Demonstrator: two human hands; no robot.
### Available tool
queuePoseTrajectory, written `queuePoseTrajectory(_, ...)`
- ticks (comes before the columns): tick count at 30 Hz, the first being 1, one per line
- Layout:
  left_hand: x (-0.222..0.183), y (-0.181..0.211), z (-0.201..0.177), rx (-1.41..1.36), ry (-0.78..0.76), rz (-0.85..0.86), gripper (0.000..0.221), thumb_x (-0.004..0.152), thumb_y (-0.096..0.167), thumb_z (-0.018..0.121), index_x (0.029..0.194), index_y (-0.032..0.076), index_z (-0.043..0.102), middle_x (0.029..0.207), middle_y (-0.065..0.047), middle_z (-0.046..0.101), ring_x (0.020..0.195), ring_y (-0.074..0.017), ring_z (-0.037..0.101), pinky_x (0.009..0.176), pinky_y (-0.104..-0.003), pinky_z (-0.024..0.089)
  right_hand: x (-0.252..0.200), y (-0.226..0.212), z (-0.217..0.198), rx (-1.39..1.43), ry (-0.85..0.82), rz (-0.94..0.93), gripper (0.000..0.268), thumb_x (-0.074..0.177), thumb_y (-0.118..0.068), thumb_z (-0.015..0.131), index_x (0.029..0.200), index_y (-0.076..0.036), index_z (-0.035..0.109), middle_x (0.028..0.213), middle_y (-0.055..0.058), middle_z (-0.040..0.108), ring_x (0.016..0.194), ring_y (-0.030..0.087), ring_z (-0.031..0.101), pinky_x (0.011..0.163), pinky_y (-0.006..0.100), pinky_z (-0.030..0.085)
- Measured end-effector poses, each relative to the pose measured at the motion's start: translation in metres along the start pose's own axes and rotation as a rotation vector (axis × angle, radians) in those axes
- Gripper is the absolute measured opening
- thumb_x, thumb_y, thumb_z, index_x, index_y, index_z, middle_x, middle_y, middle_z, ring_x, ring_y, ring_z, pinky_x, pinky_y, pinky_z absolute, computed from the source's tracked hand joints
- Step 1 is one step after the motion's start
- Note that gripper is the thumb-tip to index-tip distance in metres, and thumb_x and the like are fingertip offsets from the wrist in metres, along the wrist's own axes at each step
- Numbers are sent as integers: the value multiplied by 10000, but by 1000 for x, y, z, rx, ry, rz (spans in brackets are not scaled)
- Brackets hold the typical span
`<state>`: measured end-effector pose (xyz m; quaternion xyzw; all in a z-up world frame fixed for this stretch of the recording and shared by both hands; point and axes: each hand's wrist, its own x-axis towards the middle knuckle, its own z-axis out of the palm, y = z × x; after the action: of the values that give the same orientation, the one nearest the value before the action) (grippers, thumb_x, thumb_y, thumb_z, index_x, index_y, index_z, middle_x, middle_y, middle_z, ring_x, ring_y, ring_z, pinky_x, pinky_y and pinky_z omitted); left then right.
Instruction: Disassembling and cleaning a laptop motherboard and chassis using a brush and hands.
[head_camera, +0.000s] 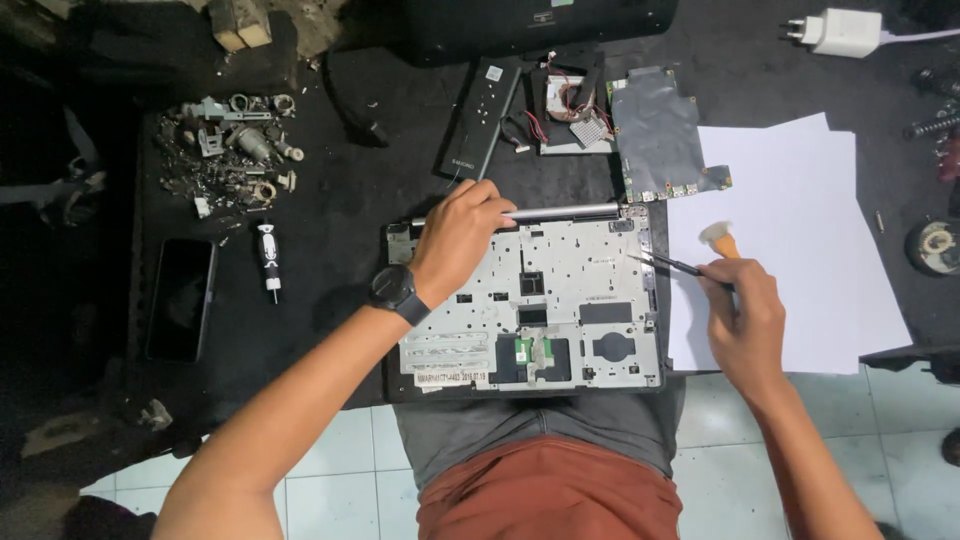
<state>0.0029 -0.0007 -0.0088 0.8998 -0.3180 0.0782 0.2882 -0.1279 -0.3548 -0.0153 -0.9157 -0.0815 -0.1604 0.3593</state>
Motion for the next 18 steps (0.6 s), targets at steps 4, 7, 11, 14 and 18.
queuePoseTrajectory(4, 0, -12, 1, 29, -83, -24, 161, 904, 58, 760, 1062, 31, 773, 997, -89, 653, 941, -273, 585, 797, -422, 575, -1, -2, -1, -7, 1, 11, 147, 1055, 118, 590, 1137, -1, 617, 1142, 152, 663, 1050, 311, 619, 955, 382, 422)
queuePoseTrajectory(7, -1, -19, -18, -39, -165, -139, 165, 929, 174, 749, 1061, 77, 773, 1011, -79, 645, 987, -290, 614, 862, -421, 533, -2, 1, 0, -16, -1, 30, 146, 1059, 116, 597, 1152, 6, 623, 1153, 143, 655, 1041, 308, 619, 950, 383, 429)
queuePoseTrajectory(11, -10, -32, -45, -106, -252, -227, 194, 939, 201, 726, 1081, 84, 789, 1032, -68, 678, 1011, -288, 618, 905, -412, 492, -3, 2, 2, -37, 6, 41, 147, 1077, 120, 603, 1170, 9, 628, 1174, 132, 652, 1055, 311, 622, 970, 387, 425)
queuePoseTrajectory(14, -11, -30, -51, -117, -280, -285, 174, 948, 149, 702, 1083, 77, 784, 1059, -66, 699, 1007, -271, 601, 889, -402, 493, -3, 2, 3, -46, 11, 61, 156, 1071, 129, 597, 1171, 13, 629, 1188, 142, 654, 1071, 331, 612, 938, 396, 451)
queuePoseTrajectory(18, 1, -31, -58, -154, -359, -332, 110, 953, 164, 672, 1009, 113, 751, 1007, -71, 658, 1011, -256, 588, 912, -385, 452, -2, 4, 2, -47, -3, 41, 150, 1062, 133, 598, 1164, 26, 630, 1179, 156, 654, 1072, 334, 616, 957, 403, 443)
